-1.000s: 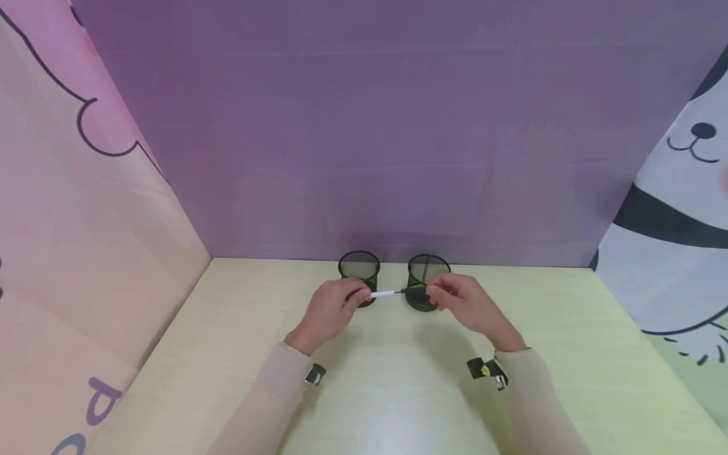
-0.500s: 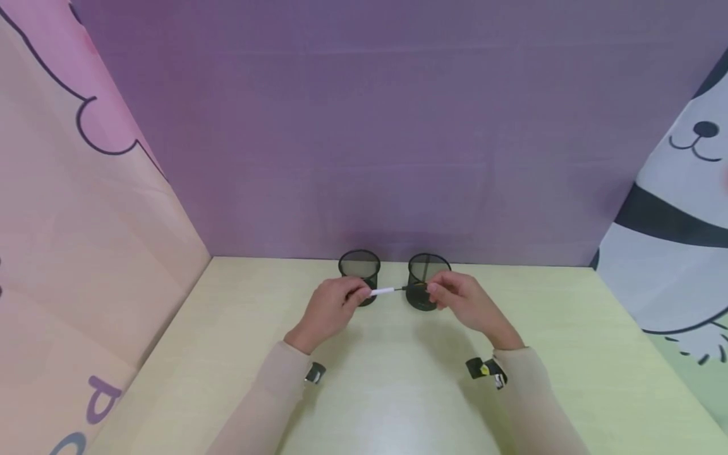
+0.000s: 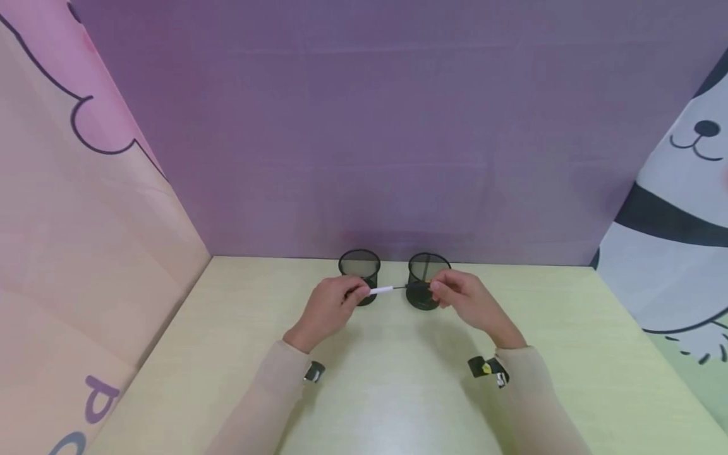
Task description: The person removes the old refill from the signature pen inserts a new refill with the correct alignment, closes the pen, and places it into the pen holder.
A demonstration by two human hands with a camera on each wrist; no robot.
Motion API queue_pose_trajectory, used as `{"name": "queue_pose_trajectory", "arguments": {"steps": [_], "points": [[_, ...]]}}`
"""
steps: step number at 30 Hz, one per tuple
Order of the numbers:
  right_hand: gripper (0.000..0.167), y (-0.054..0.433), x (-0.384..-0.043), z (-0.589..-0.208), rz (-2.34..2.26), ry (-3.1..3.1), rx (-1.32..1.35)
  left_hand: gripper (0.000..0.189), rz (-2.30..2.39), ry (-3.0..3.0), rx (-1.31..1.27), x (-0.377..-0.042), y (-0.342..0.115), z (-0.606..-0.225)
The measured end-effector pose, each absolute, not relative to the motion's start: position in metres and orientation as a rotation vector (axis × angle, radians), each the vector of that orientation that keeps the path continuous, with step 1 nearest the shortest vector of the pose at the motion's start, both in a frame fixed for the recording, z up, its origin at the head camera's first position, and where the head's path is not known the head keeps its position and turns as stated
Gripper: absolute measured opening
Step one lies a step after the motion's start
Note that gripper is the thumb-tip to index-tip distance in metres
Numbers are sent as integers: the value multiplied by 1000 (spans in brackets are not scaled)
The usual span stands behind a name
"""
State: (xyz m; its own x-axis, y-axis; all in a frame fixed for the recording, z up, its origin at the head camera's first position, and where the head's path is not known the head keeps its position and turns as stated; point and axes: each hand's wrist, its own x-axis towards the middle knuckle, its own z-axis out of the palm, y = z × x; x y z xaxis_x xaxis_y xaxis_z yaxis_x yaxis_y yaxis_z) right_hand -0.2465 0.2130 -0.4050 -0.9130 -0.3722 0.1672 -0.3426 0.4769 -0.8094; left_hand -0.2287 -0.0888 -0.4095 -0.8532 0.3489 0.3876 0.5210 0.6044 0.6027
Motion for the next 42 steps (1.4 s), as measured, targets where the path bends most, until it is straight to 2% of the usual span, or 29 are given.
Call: {"name": "queue_pose_trajectory", "arguments": {"steps": [20,42], "points": [[14,220,-248,-402,-1480,2669,-736,11,-1084,-2601,-705,-233,-93,-410],[14,223,-246,-398,-1470,2686,-670,12,-1078,-2597,-678,-235,-100,-410]]}}
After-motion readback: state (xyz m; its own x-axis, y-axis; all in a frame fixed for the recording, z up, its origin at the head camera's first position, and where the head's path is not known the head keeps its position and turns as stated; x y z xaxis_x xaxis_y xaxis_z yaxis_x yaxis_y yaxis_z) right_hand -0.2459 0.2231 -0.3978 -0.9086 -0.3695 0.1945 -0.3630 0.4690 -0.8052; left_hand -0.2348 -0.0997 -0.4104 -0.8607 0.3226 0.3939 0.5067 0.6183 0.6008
